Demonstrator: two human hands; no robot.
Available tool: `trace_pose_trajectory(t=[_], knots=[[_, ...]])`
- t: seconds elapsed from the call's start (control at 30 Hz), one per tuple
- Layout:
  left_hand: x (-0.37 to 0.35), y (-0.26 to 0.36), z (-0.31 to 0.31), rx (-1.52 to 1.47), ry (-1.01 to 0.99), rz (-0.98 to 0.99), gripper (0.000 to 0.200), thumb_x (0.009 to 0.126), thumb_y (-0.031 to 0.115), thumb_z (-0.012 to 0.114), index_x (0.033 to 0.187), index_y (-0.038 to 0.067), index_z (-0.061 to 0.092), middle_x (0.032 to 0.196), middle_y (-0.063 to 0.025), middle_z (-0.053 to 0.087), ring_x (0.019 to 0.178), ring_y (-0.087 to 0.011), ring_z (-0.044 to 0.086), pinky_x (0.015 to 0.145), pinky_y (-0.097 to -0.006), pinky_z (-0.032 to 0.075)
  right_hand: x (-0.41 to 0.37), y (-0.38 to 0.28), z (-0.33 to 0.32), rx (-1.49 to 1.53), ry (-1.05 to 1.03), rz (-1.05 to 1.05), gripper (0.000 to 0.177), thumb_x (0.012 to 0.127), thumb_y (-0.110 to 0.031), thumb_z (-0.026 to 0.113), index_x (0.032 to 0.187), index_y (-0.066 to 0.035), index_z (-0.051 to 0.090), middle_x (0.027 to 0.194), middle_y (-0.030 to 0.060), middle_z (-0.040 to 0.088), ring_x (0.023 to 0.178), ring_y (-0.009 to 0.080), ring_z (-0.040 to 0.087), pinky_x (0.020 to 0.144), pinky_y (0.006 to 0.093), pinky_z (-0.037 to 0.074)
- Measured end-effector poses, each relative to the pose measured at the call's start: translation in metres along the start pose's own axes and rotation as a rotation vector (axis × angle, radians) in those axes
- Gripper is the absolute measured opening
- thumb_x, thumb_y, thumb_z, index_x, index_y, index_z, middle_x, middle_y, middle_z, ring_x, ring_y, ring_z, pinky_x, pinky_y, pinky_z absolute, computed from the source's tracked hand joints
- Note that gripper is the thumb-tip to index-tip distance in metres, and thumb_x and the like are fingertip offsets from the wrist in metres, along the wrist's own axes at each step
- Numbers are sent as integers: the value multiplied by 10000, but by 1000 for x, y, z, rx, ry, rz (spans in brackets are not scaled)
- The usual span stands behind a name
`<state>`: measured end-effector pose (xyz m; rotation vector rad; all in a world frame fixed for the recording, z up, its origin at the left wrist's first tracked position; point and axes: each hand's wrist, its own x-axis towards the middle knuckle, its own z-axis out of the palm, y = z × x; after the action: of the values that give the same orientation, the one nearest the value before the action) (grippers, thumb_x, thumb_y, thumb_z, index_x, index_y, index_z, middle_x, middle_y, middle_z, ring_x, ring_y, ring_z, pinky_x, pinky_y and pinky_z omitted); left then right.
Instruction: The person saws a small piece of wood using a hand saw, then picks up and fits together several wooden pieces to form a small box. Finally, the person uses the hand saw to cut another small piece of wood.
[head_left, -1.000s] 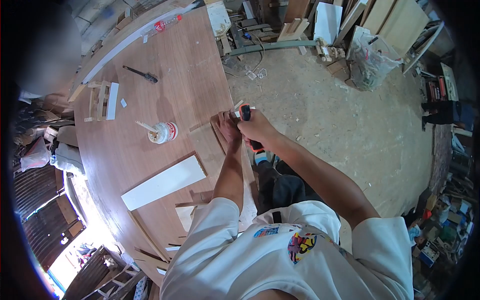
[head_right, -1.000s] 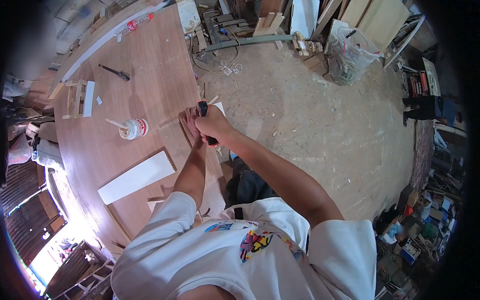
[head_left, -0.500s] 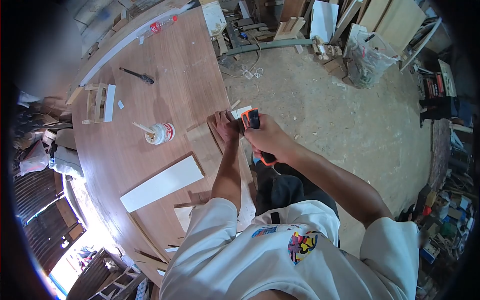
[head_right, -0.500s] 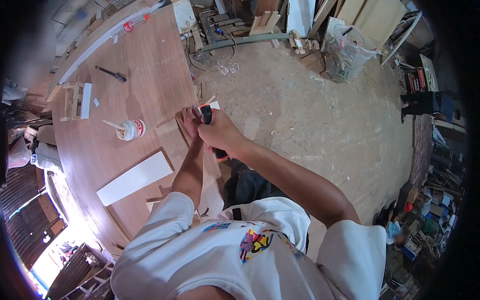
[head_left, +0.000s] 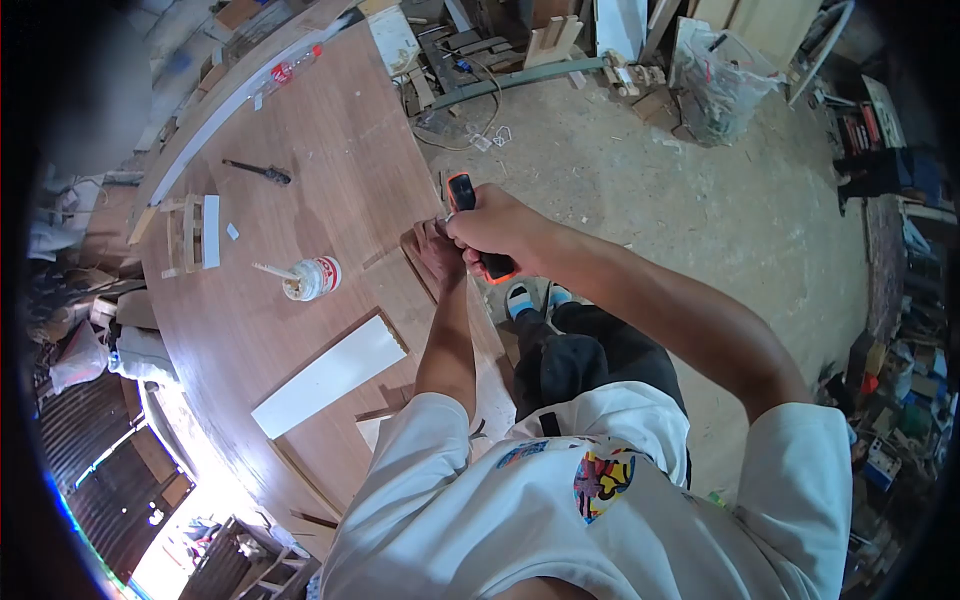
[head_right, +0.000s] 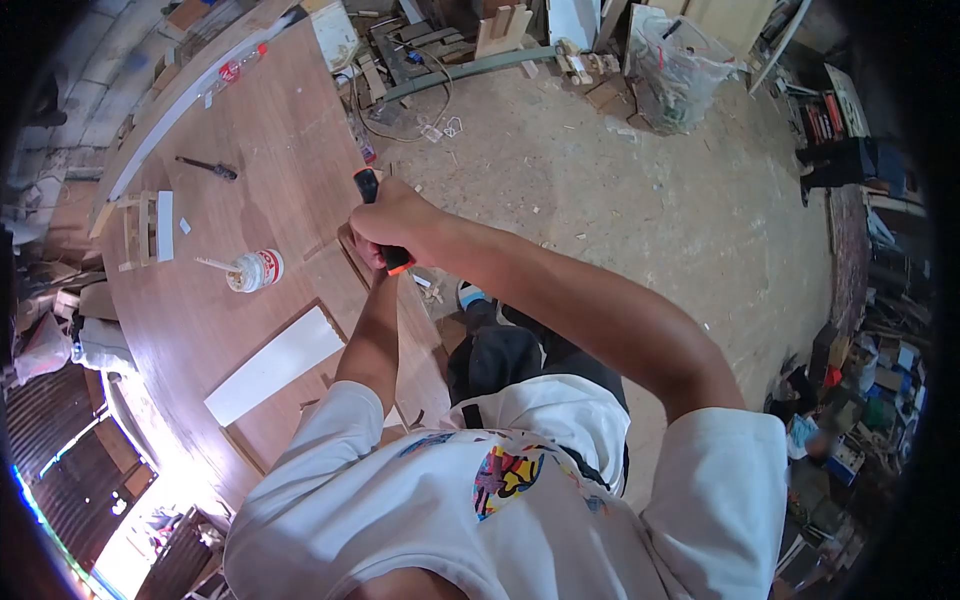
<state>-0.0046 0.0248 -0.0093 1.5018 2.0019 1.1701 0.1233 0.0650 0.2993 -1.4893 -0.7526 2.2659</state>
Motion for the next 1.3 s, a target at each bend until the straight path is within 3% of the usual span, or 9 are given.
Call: trace_pose_trajectory(t=[0.03,0.17,0.43,0.53,0.6,0.7,1.2,1.27,1.3], knots=[[3,37,-20,270,83,58,169,784,183,617,869,40,586,914,-93,562,952,-282,505,840,-409,388,-10,-8,2,10,4,-3,72,799,3,516,774,-34,459,622,55,466,493,136,475,399,323,401],[6,55,-34,258,-14,275,158,773,213,626,820,74,569,856,-49,559,920,-245,507,836,-415,385,-39,-27,10,-25,38,4,65,804,5,506,768,-32,468,633,58,480,506,133,474,410,319,396],[4,30,-18,344,15,276,135,768,207,618,806,88,566,849,-44,557,910,-238,511,861,-412,374,-53,-35,16,-45,10,-8,65,817,-21,510,763,-37,478,603,54,480,516,117,473,448,296,405],[-1,14,-14,391,36,260,125,765,204,615,801,95,565,847,-41,556,906,-235,512,872,-411,370,-33,-13,12,-4,-20,-15,67,815,-16,495,755,-36,470,599,68,486,491,129,473,424,310,398],[-4,8,-15,424,49,252,119,764,202,613,797,99,564,845,-40,556,903,-233,513,879,-410,367,1,31,1,-325,188,-170,56,806,-14,479,757,-35,462,593,83,484,461,151,480,397,332,392],[8,13,-6,443,89,245,112,762,201,611,793,103,563,843,-38,555,900,-232,514,887,-409,363,70,78,-16,-157,199,-108,189,863,-131,541,823,53,561,622,129,584,477,194,591,391,360,451],[9,42,-22,413,22,313,137,786,247,591,800,111,580,763,-69,559,855,-249,535,879,-439,365,-17,-17,3,38,32,15,111,816,15,512,732,-32,456,626,59,471,490,142,468,411,329,397],[-37,-34,30,534,45,245,124,788,229,591,799,105,589,781,-72,576,868,-253,544,889,-441,364,-9,-5,2,7,79,10,108,809,22,499,732,-36,450,621,60,468,484,145,470,400,332,395],[-3,-91,54,657,69,176,111,790,211,592,797,100,598,798,-74,593,881,-257,553,898,-443,363,0,7,0,-24,126,4,108,801,30,486,731,-40,443,616,61,465,478,149,471,390,336,393]])
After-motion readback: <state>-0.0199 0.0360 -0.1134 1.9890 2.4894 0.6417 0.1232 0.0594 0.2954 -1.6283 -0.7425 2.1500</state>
